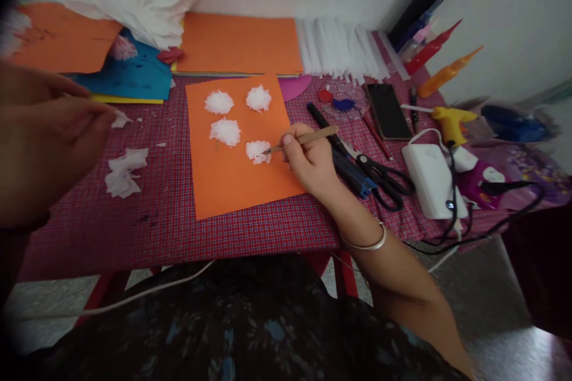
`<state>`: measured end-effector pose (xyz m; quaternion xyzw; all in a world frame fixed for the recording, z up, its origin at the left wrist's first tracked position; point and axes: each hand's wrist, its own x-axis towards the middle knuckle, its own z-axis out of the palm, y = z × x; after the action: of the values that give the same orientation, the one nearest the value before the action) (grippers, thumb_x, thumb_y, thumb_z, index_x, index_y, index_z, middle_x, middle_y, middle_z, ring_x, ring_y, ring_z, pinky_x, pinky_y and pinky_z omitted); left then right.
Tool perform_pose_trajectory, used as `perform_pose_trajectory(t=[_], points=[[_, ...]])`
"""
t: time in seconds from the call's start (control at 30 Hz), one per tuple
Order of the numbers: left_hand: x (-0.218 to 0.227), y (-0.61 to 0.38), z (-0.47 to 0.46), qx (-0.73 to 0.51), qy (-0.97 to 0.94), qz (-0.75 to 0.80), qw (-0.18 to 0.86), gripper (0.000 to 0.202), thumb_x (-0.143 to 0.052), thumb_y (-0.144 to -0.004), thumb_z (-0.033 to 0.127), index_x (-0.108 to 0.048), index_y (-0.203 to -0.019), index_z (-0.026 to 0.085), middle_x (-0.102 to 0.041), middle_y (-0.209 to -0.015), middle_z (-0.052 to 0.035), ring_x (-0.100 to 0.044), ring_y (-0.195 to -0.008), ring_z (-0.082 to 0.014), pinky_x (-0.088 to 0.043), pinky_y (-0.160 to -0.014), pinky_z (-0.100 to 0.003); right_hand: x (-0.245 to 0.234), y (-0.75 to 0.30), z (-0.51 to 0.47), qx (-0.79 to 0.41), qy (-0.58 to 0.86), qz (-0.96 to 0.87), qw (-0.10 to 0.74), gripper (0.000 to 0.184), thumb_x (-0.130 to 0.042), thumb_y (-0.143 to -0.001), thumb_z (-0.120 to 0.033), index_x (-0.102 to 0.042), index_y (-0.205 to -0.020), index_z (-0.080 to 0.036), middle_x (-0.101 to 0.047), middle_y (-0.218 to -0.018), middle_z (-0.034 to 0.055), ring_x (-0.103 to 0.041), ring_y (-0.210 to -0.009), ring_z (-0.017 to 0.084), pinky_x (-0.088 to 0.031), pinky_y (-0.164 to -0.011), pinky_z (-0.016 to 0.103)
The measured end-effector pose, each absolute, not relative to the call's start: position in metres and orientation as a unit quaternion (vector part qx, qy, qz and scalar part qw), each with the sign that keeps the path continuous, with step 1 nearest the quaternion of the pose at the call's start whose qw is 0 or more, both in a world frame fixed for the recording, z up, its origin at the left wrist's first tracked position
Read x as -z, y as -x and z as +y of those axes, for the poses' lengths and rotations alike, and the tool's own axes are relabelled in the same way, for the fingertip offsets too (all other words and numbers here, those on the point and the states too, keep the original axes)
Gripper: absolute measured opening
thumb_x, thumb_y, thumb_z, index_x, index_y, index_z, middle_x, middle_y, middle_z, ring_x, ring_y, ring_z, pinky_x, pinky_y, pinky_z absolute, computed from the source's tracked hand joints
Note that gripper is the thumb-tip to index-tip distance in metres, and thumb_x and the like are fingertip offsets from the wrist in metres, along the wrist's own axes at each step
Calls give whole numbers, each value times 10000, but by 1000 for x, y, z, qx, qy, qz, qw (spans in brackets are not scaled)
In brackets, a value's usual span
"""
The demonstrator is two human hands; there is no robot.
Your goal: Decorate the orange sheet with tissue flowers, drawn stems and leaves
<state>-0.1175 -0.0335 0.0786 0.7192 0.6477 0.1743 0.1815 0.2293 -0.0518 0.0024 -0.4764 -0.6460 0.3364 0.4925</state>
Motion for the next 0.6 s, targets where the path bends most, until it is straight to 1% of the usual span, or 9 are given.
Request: perform_pose_trajectory(t=[0.03,0.07,0.1,0.13,0.17,0.23,0.3,0.43,0.6], points=[[-79,109,-33,-192,-740,627,150,230,-573,-882,431,-682,-957,242,-628,-1138,-37,-486,-1263,-315,-327,-1101,-405,-2,-229,-52,-337,473,-654,486,388,-522,-964,-554,-570,-772,-220,-554,-610,-21,-498,-503,100,-401,-466,252],[-78,100,-31,-208,-759,603,129,248,-579,-867,445,-694,-911,229,-656,-1005,-36,-590,-1058,-269,-414,-975,-378,-2,-228,-52,-337,468,-661,480,392,-519,-965,-553,-568,-767,-218,-553,-617,-18,-506,-525,103,-405,-478,253],[-76,90,-29,-210,-773,580,152,252,-581,-855,444,-698,-871,221,-668,-891,-25,-614,-896,-223,-448,-858,-348,-1,-227,-52,-337,461,-670,475,396,-515,-966,-551,-566,-761,-216,-551,-621,-15,-512,-544,106,-408,-490,254],[-74,79,-27,-209,-775,558,211,245,-588,-839,434,-695,-833,214,-671,-811,-16,-606,-797,-192,-450,-768,-323,-1,-226,-52,-338,453,-679,468,396,-510,-968,-545,-564,-756,-214,-549,-625,-12,-516,-561,109,-411,-503,256],[-71,68,-23,-207,-772,536,273,233,-601,-817,423,-689,-795,208,-671,-756,-11,-594,-738,-175,-439,-702,-306,0,-225,-52,-338,446,-689,461,392,-503,-973,-533,-565,-755,-213,-548,-630,-11,-520,-574,110,-414,-516,258],[-64,46,-14,-190,-772,491,357,213,-632,-769,409,-667,-730,202,-655,-681,-10,-566,-660,-155,-408,-622,-290,1,-224,-52,-332,432,-711,444,367,-483,-990,-488,-572,-768,-209,-549,-647,-10,-523,-592,111,-419,-545,265],[-55,28,-3,-161,-780,455,398,187,-659,-730,388,-633,-706,205,-620,-630,1,-538,-609,-140,-385,-588,-279,1,-224,-52,-310,422,-735,431,324,-467,-1002,-420,-580,-786,-206,-551,-665,-11,-517,-601,109,-416,-570,271],[-38,4,14,-131,-782,435,427,175,-657,-707,357,-581,-692,200,-595,-643,3,-534,-609,-137,-373,-580,-264,0,-227,-50,-257,428,-765,406,280,-444,-1005,-319,-579,-789,-204,-550,-674,-10,-479,-584,107,-394,-587,283],[-20,1,19,-77,-792,406,451,164,-630,-703,359,-651,-695,197,-613,-652,-1,-522,-612,-139,-366,-584,-258,-2,-230,-50,-237,456,-769,381,255,-452,-996,-315,-579,-799,-213,-558,-677,-4,-480,-587,120,-376,-583,292]])
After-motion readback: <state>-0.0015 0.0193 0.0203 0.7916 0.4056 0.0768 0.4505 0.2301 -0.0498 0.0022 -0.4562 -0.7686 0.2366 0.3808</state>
